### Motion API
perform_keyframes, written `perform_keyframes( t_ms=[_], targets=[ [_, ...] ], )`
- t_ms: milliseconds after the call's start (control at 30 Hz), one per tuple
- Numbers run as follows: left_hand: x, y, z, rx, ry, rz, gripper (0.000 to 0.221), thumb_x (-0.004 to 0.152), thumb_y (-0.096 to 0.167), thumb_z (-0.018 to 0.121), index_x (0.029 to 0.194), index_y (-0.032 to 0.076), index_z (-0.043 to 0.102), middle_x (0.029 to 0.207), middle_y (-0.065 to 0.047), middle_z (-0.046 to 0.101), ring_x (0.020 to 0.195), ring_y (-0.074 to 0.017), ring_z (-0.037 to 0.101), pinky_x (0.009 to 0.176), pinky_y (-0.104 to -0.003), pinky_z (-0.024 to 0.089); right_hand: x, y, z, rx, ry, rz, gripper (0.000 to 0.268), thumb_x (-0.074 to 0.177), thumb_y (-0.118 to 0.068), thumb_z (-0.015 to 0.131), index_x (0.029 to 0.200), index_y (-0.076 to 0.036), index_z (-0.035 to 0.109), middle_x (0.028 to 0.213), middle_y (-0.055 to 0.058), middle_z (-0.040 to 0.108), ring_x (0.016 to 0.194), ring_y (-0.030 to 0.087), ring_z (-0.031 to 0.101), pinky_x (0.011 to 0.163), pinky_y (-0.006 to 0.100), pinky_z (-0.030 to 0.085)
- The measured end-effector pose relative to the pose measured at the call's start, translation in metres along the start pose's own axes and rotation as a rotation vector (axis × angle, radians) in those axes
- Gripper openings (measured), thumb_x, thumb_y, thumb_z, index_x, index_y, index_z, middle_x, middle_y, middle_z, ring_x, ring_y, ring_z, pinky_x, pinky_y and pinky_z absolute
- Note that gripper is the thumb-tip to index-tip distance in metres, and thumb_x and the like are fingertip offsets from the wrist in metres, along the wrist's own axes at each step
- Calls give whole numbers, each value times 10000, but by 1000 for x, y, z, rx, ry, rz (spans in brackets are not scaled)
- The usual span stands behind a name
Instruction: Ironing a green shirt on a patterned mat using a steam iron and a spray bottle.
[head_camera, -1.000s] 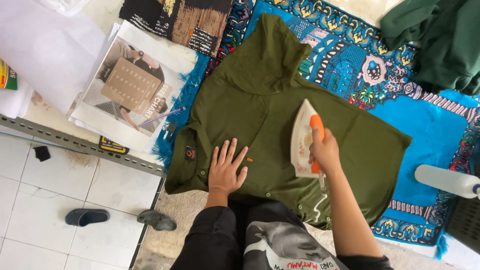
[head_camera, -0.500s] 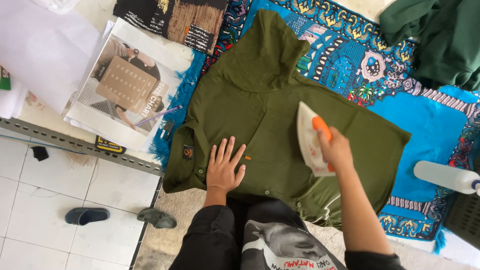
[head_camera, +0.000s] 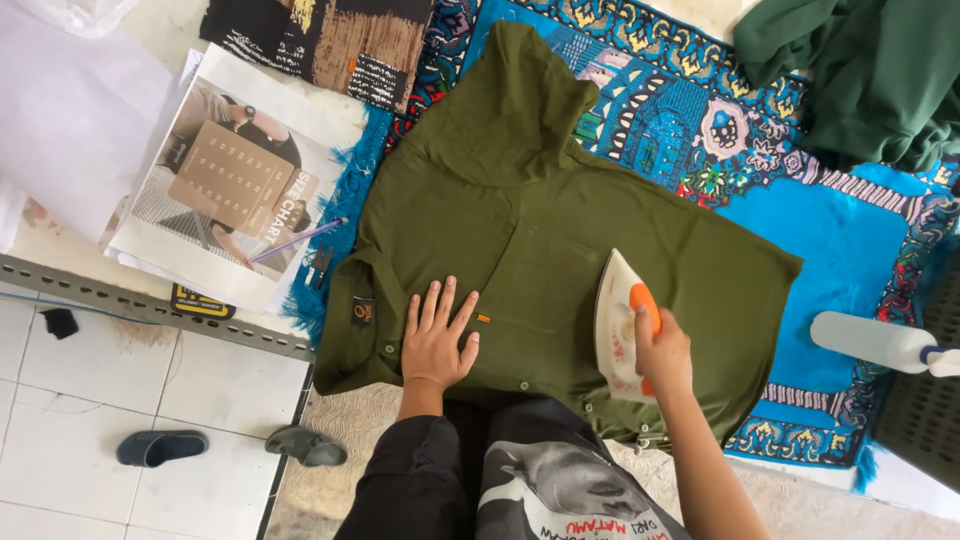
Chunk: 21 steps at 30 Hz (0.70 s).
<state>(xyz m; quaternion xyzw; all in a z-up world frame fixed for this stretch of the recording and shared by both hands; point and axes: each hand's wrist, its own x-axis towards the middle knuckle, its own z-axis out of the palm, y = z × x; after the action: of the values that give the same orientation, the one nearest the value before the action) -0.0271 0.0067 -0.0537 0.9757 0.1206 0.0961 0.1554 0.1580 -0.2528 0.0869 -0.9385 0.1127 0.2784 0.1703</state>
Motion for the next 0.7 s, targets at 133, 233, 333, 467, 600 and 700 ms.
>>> perform_keyframes(
  t_ms=[133, 233, 333, 467, 600, 700],
  targets=[
    [0, -1, -2, 10, 5, 10, 680, 920, 474, 403, 1587, 340, 402, 1678, -82, 341, 1553, -305, 283, 1244, -546, 196, 50, -23, -12, 7, 60, -89, 504, 1075, -527, 469, 847, -92, 586, 393, 94, 528, 441, 300, 639, 578, 409, 540],
    [0, 2, -3, -5, 13, 11, 682, 918, 468, 419, 1586, 331, 409, 1673, -93, 351, 1547, -313, 295, 1243, -551, 195, 56, -35, -21, 44, 58, -125, 462, 1071, -487, 466, 899, -78, 594, 399, 93, 520, 430, 294, 623, 596, 411, 543],
    [2, 0, -3, 4, 25, 21, 677, 922, 463, 419, 1584, 324, 418, 1671, -96, 357, 1546, -315, 298, 1244, -551, 196, 38, -6, -7, 66, -1, -123, 500, 1075, -509, 449, 908, -62, 599, 395, 123, 536, 465, 335, 657, 610, 446, 544],
    [0, 0, 0, 1, -4, 5, 688, 912, 467, 424, 1587, 334, 404, 1683, -87, 332, 1553, -310, 277, 1254, -550, 170, -10, 39, 17, -58, -82, -18, 547, 1033, -582, 455, 1028, -74, 655, 741, 278, 698, 879, 463, 717, 833, 529, 550],
    [0, 1, 1, -1, -6, -6, 676, 917, 465, 423, 1580, 334, 415, 1683, -78, 336, 1556, -303, 276, 1256, -546, 167, 3, 45, 18, -120, -36, -26, 533, 1031, -600, 482, 1110, -111, 680, 822, 267, 719, 937, 457, 716, 854, 535, 558],
    [-2, 1, -1, 10, -9, 0, 680, 923, 469, 405, 1590, 342, 394, 1688, -77, 325, 1556, -302, 274, 1252, -546, 176, 32, -1, 0, -78, 55, -100, 536, 1061, -592, 484, 1003, -93, 672, 738, 233, 695, 836, 436, 722, 788, 523, 559]
  ],
)
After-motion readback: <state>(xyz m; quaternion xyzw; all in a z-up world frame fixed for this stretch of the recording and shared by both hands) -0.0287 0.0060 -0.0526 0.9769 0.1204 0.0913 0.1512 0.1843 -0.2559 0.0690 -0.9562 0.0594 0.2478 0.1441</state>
